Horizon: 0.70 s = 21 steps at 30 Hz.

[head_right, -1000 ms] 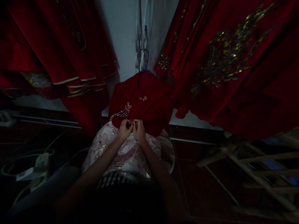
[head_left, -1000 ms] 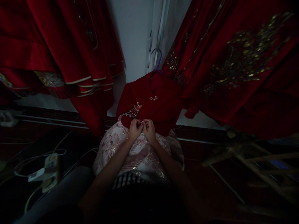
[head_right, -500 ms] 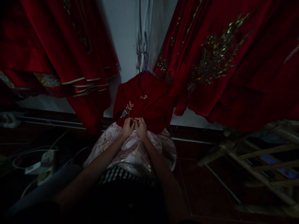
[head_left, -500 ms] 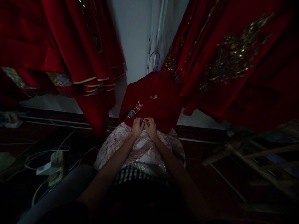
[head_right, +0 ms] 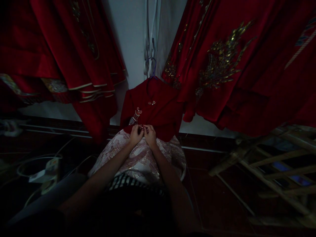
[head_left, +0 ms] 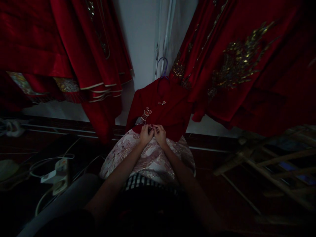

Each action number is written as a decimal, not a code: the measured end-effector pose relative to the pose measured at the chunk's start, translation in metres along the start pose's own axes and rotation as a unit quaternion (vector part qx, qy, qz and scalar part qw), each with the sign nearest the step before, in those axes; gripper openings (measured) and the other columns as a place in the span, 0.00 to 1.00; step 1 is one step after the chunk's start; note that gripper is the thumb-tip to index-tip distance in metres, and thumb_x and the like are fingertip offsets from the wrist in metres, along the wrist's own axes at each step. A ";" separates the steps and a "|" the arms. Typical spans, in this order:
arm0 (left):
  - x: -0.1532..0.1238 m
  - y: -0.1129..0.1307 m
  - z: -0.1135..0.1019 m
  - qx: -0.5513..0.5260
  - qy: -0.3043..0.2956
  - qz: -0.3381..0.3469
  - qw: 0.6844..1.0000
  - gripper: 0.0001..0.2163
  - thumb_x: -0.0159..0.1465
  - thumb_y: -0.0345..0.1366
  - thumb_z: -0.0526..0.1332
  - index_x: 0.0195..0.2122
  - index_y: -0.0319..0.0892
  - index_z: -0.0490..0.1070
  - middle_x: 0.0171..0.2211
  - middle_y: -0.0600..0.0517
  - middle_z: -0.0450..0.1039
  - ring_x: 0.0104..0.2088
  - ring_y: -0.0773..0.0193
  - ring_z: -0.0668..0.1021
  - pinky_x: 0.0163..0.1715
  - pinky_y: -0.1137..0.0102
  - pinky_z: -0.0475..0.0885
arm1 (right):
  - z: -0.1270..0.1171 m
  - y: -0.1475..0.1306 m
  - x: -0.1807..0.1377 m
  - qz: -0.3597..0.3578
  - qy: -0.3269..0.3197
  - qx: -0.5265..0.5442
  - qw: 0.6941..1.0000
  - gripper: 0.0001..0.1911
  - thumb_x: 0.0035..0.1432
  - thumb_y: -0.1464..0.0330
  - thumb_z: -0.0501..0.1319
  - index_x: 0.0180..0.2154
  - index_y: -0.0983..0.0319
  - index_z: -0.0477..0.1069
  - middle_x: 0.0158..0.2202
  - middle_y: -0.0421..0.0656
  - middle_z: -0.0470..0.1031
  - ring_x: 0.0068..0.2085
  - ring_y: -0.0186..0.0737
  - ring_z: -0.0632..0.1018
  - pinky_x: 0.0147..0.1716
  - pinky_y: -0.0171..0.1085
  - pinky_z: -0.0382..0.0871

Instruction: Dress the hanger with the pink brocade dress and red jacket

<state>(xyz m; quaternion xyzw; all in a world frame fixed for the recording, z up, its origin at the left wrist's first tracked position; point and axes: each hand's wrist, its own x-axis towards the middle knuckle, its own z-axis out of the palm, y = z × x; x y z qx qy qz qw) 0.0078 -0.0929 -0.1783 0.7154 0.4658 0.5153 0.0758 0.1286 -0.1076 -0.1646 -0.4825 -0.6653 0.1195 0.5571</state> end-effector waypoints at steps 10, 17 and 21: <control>0.001 0.001 -0.009 -0.003 -0.014 0.002 1.000 0.04 0.62 0.34 0.58 0.38 0.44 0.69 0.36 0.49 0.70 0.40 0.59 0.72 0.43 0.64 0.67 | -0.001 -0.002 -0.002 -0.003 0.012 0.009 1.000 0.14 0.64 0.66 0.52 0.45 0.60 0.74 0.42 0.46 0.72 0.41 0.37 0.75 0.42 0.37 0.71; 0.001 0.004 -0.015 0.000 -0.028 0.008 1.000 0.06 0.60 0.35 0.61 0.39 0.44 0.70 0.37 0.50 0.70 0.41 0.59 0.71 0.44 0.64 0.68 | -0.001 -0.001 -0.002 0.003 0.013 0.010 1.000 0.15 0.64 0.63 0.53 0.45 0.60 0.74 0.43 0.46 0.72 0.38 0.36 0.75 0.41 0.36 0.71; 0.002 0.002 -0.014 -0.005 -0.034 0.011 0.999 0.07 0.60 0.36 0.62 0.40 0.44 0.71 0.38 0.49 0.70 0.42 0.59 0.71 0.44 0.65 0.68 | -0.001 0.001 -0.002 0.005 0.010 0.009 1.000 0.15 0.64 0.63 0.53 0.45 0.60 0.74 0.43 0.46 0.72 0.39 0.36 0.75 0.40 0.36 0.71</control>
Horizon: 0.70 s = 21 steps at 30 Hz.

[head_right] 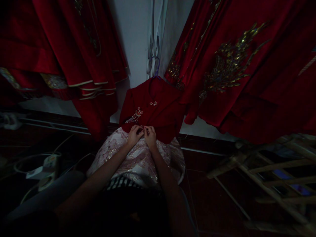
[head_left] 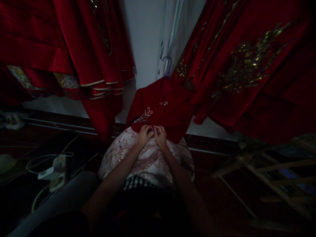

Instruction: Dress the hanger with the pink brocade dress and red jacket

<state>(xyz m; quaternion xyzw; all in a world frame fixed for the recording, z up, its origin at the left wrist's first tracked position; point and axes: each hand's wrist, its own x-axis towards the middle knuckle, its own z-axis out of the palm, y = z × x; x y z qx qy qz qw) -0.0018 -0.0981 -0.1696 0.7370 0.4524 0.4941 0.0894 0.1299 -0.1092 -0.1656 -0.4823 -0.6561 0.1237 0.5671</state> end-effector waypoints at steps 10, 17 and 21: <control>-0.001 0.001 0.001 0.031 -0.044 0.044 0.998 0.06 0.60 0.34 0.61 0.39 0.45 0.71 0.40 0.49 0.70 0.42 0.59 0.71 0.44 0.65 0.68 | -0.002 0.002 0.000 0.000 0.002 -0.002 1.000 0.15 0.63 0.66 0.52 0.45 0.60 0.74 0.43 0.47 0.72 0.42 0.37 0.75 0.44 0.37 0.71; -0.004 0.002 0.005 -0.034 0.009 -0.024 0.999 0.05 0.61 0.36 0.59 0.37 0.44 0.66 0.34 0.51 0.69 0.37 0.62 0.72 0.40 0.67 0.69 | -0.003 0.000 -0.001 -0.012 0.002 -0.007 1.000 0.17 0.63 0.71 0.48 0.46 0.61 0.73 0.43 0.47 0.73 0.45 0.39 0.74 0.49 0.40 0.68; -0.004 -0.002 0.006 -0.047 0.046 -0.051 0.997 0.08 0.60 0.36 0.61 0.40 0.43 0.65 0.37 0.50 0.69 0.39 0.62 0.73 0.42 0.66 0.69 | -0.003 -0.002 -0.002 -0.015 0.002 -0.007 1.000 0.16 0.62 0.71 0.49 0.45 0.61 0.73 0.43 0.47 0.72 0.44 0.39 0.74 0.49 0.39 0.68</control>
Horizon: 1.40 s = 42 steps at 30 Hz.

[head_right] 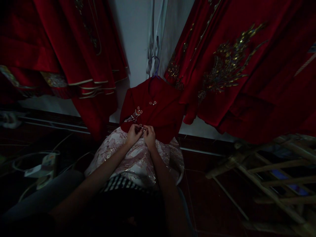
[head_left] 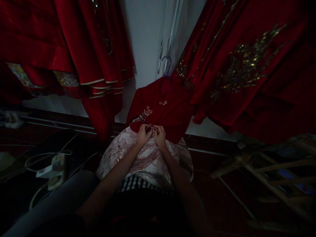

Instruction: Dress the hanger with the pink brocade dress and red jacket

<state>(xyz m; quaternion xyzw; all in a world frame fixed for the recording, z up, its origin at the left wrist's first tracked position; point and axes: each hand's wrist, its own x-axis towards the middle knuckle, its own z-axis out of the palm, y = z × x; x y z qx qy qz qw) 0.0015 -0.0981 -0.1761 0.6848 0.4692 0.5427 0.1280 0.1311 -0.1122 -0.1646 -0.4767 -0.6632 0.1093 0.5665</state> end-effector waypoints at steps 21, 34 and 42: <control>-0.001 0.000 -0.001 0.003 -0.026 0.046 0.999 0.05 0.64 0.34 0.58 0.41 0.42 0.67 0.39 0.49 0.70 0.43 0.61 0.73 0.47 0.65 0.69 | 0.002 0.005 -0.001 0.005 0.001 -0.003 1.000 0.15 0.61 0.72 0.49 0.44 0.61 0.72 0.42 0.47 0.72 0.42 0.39 0.74 0.43 0.37 0.69; -0.003 0.001 0.001 -0.021 -0.013 0.017 1.000 0.06 0.63 0.36 0.59 0.39 0.42 0.69 0.35 0.50 0.72 0.36 0.64 0.76 0.41 0.68 0.71 | 0.002 0.005 -0.002 0.002 0.001 -0.012 1.000 0.15 0.61 0.72 0.50 0.43 0.61 0.73 0.41 0.46 0.72 0.42 0.39 0.74 0.44 0.37 0.68; -0.003 0.004 -0.002 -0.012 -0.013 0.005 1.000 0.04 0.60 0.32 0.58 0.36 0.43 0.71 0.36 0.50 0.74 0.38 0.64 0.76 0.42 0.69 0.71 | 0.001 0.003 -0.002 0.001 0.003 -0.012 1.000 0.15 0.61 0.72 0.49 0.42 0.61 0.73 0.40 0.46 0.72 0.41 0.39 0.74 0.44 0.37 0.68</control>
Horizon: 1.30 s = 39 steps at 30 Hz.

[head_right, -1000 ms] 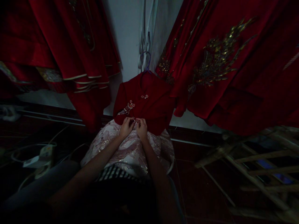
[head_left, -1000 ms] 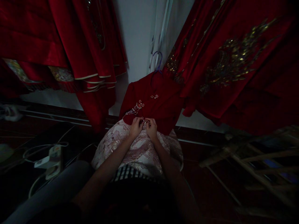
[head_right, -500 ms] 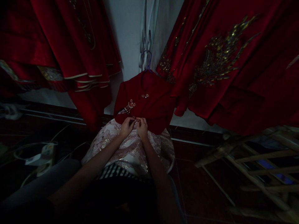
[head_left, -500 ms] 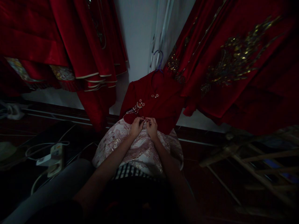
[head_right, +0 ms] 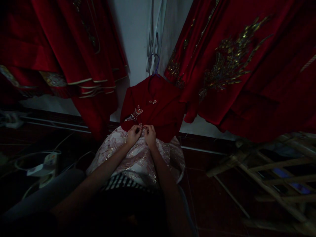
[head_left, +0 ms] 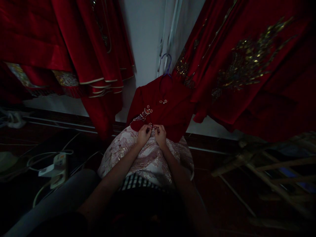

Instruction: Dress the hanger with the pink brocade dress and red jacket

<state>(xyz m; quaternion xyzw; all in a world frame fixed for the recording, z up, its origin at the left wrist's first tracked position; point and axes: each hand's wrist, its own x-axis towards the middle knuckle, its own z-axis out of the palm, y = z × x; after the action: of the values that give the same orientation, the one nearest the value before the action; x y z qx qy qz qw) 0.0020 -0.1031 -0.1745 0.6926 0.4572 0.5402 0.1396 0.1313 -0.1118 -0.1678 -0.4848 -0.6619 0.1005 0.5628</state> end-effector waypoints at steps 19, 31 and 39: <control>0.123 0.014 -0.010 -0.400 -0.020 -0.325 0.857 0.06 0.56 0.36 0.63 0.33 0.39 0.71 0.36 0.48 0.77 0.33 0.71 0.77 0.38 0.73 0.72 | -0.001 0.003 0.002 0.012 0.014 -0.001 1.000 0.16 0.59 0.74 0.49 0.43 0.62 0.73 0.40 0.46 0.72 0.41 0.38 0.74 0.45 0.37 0.67; 0.126 0.015 0.006 -0.268 0.044 -0.314 0.910 0.04 0.53 0.33 0.63 0.25 0.38 0.70 0.23 0.55 0.71 0.25 0.71 0.71 0.32 0.74 0.66 | -0.002 0.004 0.002 0.022 0.009 0.007 1.000 0.15 0.59 0.73 0.50 0.42 0.62 0.72 0.40 0.46 0.71 0.41 0.38 0.74 0.44 0.36 0.68; 0.165 0.059 0.012 -0.197 -0.102 -0.200 0.954 0.05 0.56 0.34 0.62 0.29 0.38 0.73 0.25 0.51 0.74 0.25 0.68 0.71 0.30 0.73 0.67 | -0.003 0.004 0.002 0.023 0.011 0.007 1.000 0.15 0.60 0.73 0.49 0.42 0.62 0.73 0.40 0.46 0.72 0.41 0.38 0.74 0.43 0.36 0.68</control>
<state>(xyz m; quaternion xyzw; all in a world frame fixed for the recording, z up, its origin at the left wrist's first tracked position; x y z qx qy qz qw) 0.0407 -0.0019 -0.0360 0.5971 0.4537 0.5076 0.4243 0.1361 -0.1098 -0.1685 -0.4969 -0.6438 0.1124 0.5709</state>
